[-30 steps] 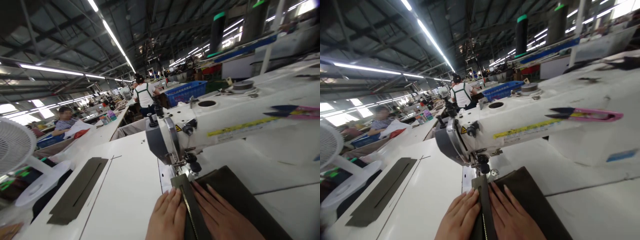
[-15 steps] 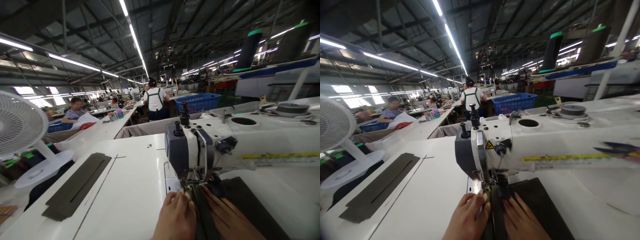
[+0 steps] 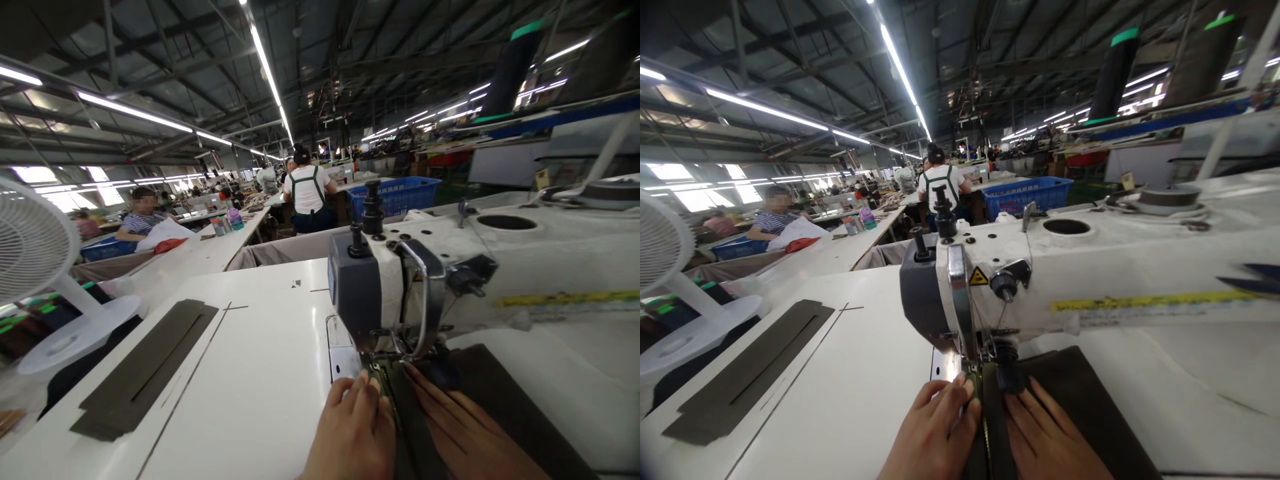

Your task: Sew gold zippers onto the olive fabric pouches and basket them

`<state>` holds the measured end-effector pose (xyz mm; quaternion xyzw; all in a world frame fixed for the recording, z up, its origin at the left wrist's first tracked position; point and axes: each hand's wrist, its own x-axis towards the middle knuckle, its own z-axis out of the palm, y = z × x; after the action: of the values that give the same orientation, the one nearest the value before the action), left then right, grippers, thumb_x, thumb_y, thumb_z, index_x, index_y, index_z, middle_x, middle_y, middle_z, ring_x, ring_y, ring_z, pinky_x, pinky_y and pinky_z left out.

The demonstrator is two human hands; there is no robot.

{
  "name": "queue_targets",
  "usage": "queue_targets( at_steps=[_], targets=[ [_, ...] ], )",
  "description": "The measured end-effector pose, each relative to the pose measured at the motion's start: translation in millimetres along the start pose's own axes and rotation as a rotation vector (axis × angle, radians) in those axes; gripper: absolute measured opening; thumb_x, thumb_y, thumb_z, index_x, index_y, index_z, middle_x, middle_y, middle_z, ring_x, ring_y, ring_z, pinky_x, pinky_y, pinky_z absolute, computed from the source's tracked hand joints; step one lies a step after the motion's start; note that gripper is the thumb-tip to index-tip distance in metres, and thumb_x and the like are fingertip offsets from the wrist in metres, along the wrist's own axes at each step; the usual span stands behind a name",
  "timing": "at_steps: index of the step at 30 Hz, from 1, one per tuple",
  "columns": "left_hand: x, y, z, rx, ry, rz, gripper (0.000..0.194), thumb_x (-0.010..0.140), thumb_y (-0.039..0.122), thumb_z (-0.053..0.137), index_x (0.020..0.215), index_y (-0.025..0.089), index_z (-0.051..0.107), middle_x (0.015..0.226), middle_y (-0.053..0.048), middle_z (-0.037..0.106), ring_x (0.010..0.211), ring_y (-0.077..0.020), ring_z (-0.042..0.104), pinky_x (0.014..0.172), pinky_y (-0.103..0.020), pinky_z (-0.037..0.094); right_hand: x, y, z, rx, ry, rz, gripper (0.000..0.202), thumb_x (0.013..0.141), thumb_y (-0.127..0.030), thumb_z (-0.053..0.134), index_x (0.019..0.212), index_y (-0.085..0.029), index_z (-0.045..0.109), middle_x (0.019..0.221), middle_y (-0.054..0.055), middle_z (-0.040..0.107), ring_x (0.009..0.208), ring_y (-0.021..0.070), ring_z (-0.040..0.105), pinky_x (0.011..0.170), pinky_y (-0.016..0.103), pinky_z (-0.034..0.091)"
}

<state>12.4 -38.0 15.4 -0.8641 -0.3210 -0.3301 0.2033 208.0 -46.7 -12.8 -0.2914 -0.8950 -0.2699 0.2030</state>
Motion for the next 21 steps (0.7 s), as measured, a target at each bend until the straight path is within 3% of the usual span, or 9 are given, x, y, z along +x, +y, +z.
queue_targets(
  at_steps=[7, 15, 21],
  targets=[
    [-3, -3, -0.5, -0.090, -0.125, -0.049, 0.027, 0.090, 0.007, 0.034, 0.082, 0.013, 0.058, 0.089, -0.009, 0.064, 0.073, -0.0178, 0.063, 0.065, -0.031, 0.055, 14, -1, -15, 0.069, -0.044, 0.095, 0.053, 0.077, -0.015, 0.041, 0.130, -0.011, 0.046, 0.113, 0.009, 0.063, 0.106, 0.0230, 0.058, 0.085, 0.036, 0.051],
    [1, -6, -1.9, -0.004, -0.098, 0.054, 0.028, 0.091, 0.007, 0.032, 0.085, 0.010, 0.059, 0.088, -0.011, 0.062, 0.078, -0.0197, 0.063, 0.066, -0.032, 0.055, 17, -2, -20, 0.125, -0.028, 0.137, 0.057, 0.074, -0.010, 0.041, 0.131, -0.011, 0.045, 0.117, 0.010, 0.061, 0.106, 0.0226, 0.057, 0.089, 0.036, 0.048],
    [6, -5, -0.1, -0.033, -0.117, 0.015, 0.021, 0.089, 0.007, 0.039, 0.082, 0.009, 0.059, 0.083, -0.011, 0.061, 0.078, -0.0202, 0.062, 0.070, -0.033, 0.055, 19, -1, -11, 0.053, 0.017, 0.094, 0.057, 0.072, -0.010, 0.042, 0.129, -0.005, 0.045, 0.117, 0.016, 0.060, 0.101, 0.0247, 0.060, 0.084, 0.039, 0.051]
  ],
)
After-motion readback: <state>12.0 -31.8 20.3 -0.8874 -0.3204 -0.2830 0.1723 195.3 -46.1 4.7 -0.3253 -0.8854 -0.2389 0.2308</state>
